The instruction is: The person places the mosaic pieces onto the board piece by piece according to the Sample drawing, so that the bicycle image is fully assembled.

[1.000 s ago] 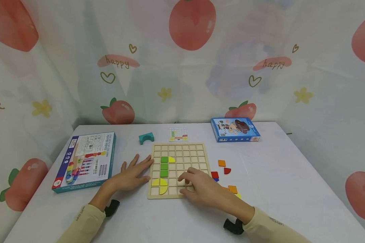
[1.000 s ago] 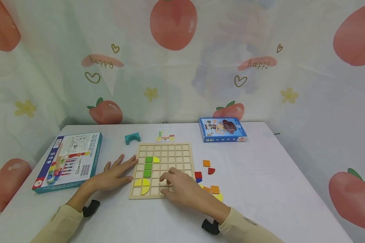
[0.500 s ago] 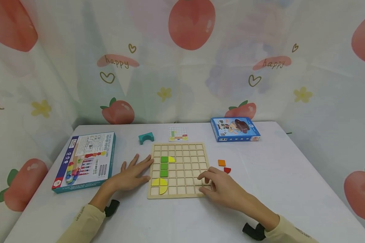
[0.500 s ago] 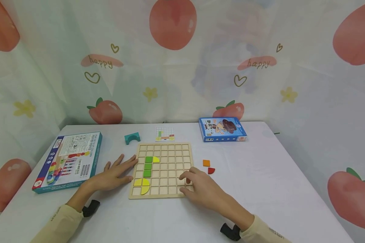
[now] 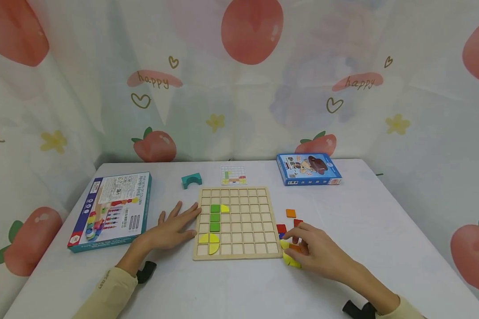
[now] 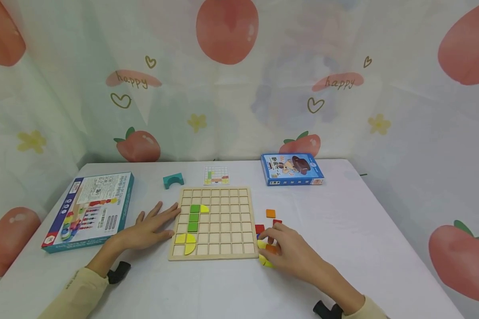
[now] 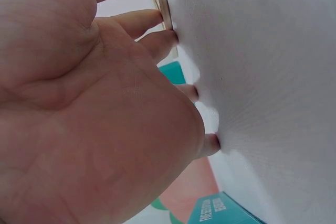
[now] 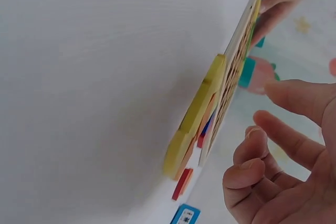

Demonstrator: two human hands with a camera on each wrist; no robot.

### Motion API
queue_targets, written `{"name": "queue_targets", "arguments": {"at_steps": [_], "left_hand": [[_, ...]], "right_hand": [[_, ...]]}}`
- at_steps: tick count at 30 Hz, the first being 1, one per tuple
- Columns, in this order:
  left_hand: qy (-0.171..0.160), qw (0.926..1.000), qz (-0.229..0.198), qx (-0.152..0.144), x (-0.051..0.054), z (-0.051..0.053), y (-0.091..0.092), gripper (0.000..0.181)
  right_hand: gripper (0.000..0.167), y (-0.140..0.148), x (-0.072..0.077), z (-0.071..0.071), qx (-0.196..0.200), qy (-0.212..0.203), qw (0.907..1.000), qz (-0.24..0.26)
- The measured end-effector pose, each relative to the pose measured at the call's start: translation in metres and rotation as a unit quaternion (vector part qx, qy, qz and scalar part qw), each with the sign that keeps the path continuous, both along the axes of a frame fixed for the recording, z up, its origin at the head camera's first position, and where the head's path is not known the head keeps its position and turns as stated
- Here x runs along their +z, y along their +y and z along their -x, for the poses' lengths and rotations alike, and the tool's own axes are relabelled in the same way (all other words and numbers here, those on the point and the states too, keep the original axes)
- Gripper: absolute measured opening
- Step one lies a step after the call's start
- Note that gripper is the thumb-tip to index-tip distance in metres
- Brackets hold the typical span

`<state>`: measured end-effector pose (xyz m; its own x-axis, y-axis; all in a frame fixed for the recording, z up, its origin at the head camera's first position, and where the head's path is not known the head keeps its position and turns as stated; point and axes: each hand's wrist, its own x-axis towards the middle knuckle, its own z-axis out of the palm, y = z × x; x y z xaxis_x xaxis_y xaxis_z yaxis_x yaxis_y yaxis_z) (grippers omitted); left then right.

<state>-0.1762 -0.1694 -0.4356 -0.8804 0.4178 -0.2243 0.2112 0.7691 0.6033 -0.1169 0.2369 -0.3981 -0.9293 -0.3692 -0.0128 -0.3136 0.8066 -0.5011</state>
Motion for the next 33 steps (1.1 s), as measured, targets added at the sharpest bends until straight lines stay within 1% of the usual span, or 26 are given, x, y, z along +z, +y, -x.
{"name": "queue_targets", "arguments": {"at_steps": [9, 16, 21, 27, 33], "left_hand": [[-0.004, 1.0000, -0.007, -0.002, 0.001, 0.000, 0.001, 0.072], [0.004, 1.0000, -0.006, -0.003, -0.002, 0.001, -0.001, 0.071], [0.003, 1.0000, 0.002, -0.002, -0.004, 0.002, -0.001, 0.072], [0.000, 1.0000, 0.004, -0.003, -0.001, 0.002, 0.001, 0.073], [-0.003, 1.0000, 0.005, 0.002, 0.000, 0.001, 0.000, 0.073]], "right_hand": [[0.024, 0.024, -0.005, -0.007, -0.030, -0.014, 0.9994, -0.013], [0.026, 0.043, -0.010, -0.012, -0.029, -0.010, 0.9991, -0.030], [0.030, 0.053, -0.015, -0.015, -0.038, -0.029, 0.9979, -0.043], [0.035, 0.058, -0.019, -0.015, -0.051, -0.044, 0.9961, -0.057], [0.041, 0.056, -0.020, -0.013, -0.059, -0.057, 0.9943, -0.068]]}}
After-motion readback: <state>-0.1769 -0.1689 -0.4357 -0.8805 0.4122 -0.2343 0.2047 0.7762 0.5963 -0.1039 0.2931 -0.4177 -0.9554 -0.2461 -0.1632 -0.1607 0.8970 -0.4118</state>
